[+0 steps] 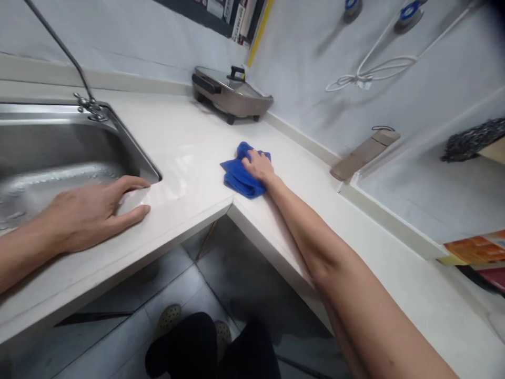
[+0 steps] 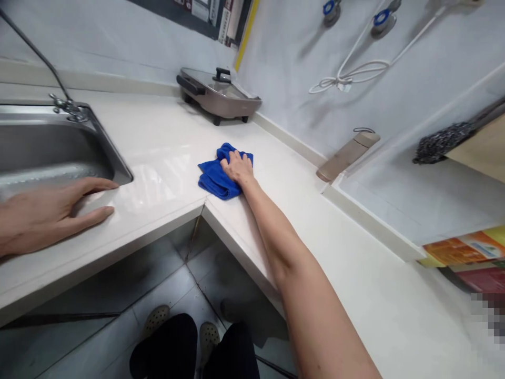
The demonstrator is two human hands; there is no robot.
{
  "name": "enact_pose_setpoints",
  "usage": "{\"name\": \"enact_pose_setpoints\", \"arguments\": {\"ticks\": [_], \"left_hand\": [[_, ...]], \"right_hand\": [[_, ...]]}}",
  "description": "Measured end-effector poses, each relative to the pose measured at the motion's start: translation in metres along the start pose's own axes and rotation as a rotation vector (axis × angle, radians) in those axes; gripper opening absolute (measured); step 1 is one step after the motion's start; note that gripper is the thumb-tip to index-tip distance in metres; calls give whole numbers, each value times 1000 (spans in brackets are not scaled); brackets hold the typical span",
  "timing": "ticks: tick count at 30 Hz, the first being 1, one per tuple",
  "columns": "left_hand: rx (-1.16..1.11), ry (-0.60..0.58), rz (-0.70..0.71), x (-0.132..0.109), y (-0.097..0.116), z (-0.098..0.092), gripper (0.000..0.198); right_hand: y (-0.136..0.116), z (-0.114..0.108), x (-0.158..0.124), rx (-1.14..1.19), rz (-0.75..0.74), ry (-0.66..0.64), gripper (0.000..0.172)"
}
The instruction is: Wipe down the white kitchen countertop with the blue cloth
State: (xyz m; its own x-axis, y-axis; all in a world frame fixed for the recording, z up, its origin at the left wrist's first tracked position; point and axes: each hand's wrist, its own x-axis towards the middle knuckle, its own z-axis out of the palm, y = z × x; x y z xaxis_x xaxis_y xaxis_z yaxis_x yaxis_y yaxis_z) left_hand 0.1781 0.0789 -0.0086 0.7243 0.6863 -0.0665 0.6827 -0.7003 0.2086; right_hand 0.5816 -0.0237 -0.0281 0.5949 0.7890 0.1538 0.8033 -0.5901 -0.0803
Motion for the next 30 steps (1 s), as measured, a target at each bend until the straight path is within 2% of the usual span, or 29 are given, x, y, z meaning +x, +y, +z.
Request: {"name": "enact_pose_setpoints", "arguments": {"ticks": [2, 4, 8, 13, 17, 20, 23, 27, 30], "left_hand": [[4, -45, 9, -6, 8, -7, 73], [-5, -39, 37, -11, 11, -11, 69], [-9, -23, 113, -18, 12, -15, 69], [-10, -26, 133, -23, 10, -17, 73], [-29, -24, 162, -29, 10, -19, 75], [-46, -28, 171, -33, 10, -19, 78], [-39, 15, 194, -32, 8, -16, 77], [-29, -18, 123, -20, 4, -7, 77], [-22, -24, 96, -10, 2, -1, 80]], "right_hand": [[-16, 0, -9, 30, -92, -32, 69], [-25, 0, -20, 61, -168, -60, 71], [-29, -1, -47, 110, -312, -83, 71], [-13, -8, -101, 185, -493, -70, 66], [19, -20, -159, 232, -525, -35, 62], [57, -29, -196, 270, -472, -15, 60], [103, -33, -214, 281, -328, 0, 60], [155, -29, -205, 236, -48, 68, 62], [172, -26, -180, 157, 120, 120, 65]]}}
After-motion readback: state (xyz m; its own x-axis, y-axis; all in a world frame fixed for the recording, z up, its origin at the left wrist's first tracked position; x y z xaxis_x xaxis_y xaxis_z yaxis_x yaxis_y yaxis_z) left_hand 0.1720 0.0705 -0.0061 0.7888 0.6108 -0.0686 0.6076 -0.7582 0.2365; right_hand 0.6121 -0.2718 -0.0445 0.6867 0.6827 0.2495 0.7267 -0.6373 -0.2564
